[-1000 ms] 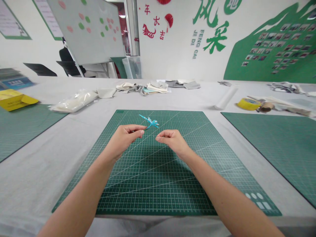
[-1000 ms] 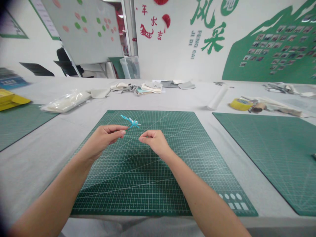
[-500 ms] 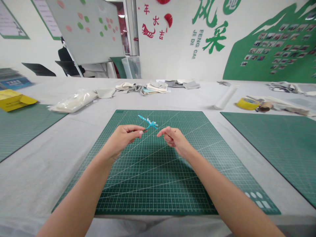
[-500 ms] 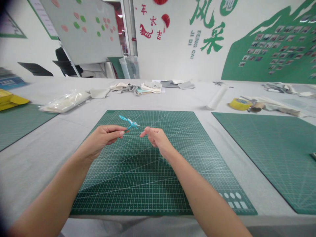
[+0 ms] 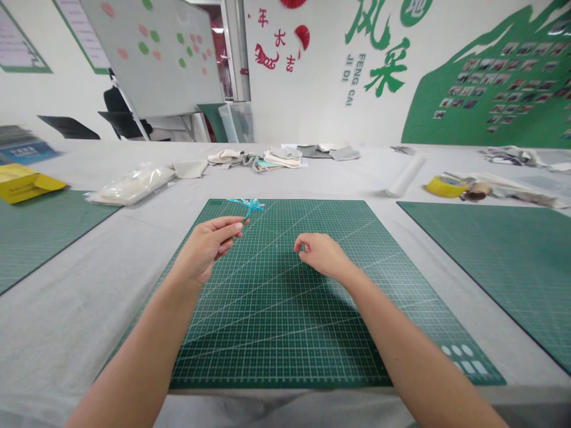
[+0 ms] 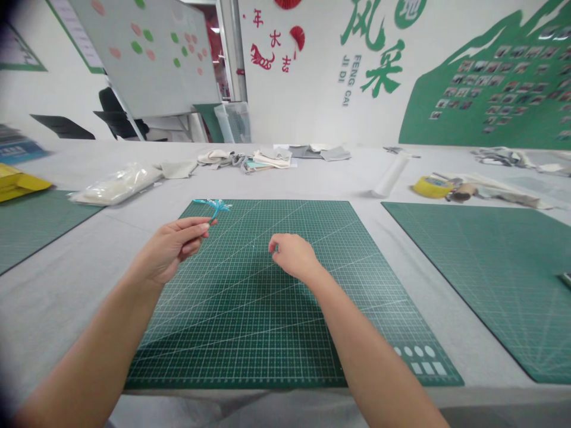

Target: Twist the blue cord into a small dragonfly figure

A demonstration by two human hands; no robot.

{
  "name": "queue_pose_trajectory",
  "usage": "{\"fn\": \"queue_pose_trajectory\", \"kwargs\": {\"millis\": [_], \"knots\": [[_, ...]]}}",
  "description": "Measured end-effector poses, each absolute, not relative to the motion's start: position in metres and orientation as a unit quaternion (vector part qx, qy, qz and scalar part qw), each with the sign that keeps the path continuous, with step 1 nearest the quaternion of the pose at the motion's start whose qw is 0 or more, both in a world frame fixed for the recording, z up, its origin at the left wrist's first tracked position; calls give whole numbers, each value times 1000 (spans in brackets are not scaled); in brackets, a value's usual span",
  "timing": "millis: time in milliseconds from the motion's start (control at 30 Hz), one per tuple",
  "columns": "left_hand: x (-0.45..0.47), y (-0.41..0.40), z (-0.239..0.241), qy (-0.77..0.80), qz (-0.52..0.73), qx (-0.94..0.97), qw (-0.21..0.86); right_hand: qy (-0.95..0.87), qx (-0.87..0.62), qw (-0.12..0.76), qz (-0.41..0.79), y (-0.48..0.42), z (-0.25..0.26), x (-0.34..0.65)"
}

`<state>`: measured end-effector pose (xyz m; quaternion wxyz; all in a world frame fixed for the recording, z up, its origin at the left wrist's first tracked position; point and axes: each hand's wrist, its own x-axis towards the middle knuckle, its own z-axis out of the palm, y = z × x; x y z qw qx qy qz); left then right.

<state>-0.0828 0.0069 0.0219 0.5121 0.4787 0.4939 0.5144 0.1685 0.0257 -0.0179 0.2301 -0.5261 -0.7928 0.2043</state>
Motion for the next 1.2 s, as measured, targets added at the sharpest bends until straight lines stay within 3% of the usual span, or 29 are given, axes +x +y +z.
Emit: {"fn": "queue_pose_trajectory", "kwargs": {"millis": [133, 233, 433, 700, 1033, 1100, 1200], "knots": [[-84, 6, 24, 489, 517, 475, 519, -760, -596, 205, 158, 32, -17, 186], [-81, 4, 24, 490, 507, 480, 521, -780, -558, 215, 181, 33, -10, 196], [-69, 1, 20, 491, 474, 507, 526, -758, -466, 420, 175, 17, -6, 163], [-56, -4, 13, 490, 435, 538, 530, -668, -368, 463, 452, -6, -20, 114], [-50, -7, 16, 520, 424, 563, 482, -810, -410, 410, 94, -17, -10, 123], [-50, -7, 15, 522, 424, 569, 473, -798, -403, 433, 119, -16, -9, 123], [-50, -6, 13, 525, 424, 576, 462, -758, -393, 444, 272, -14, -12, 120]]}}
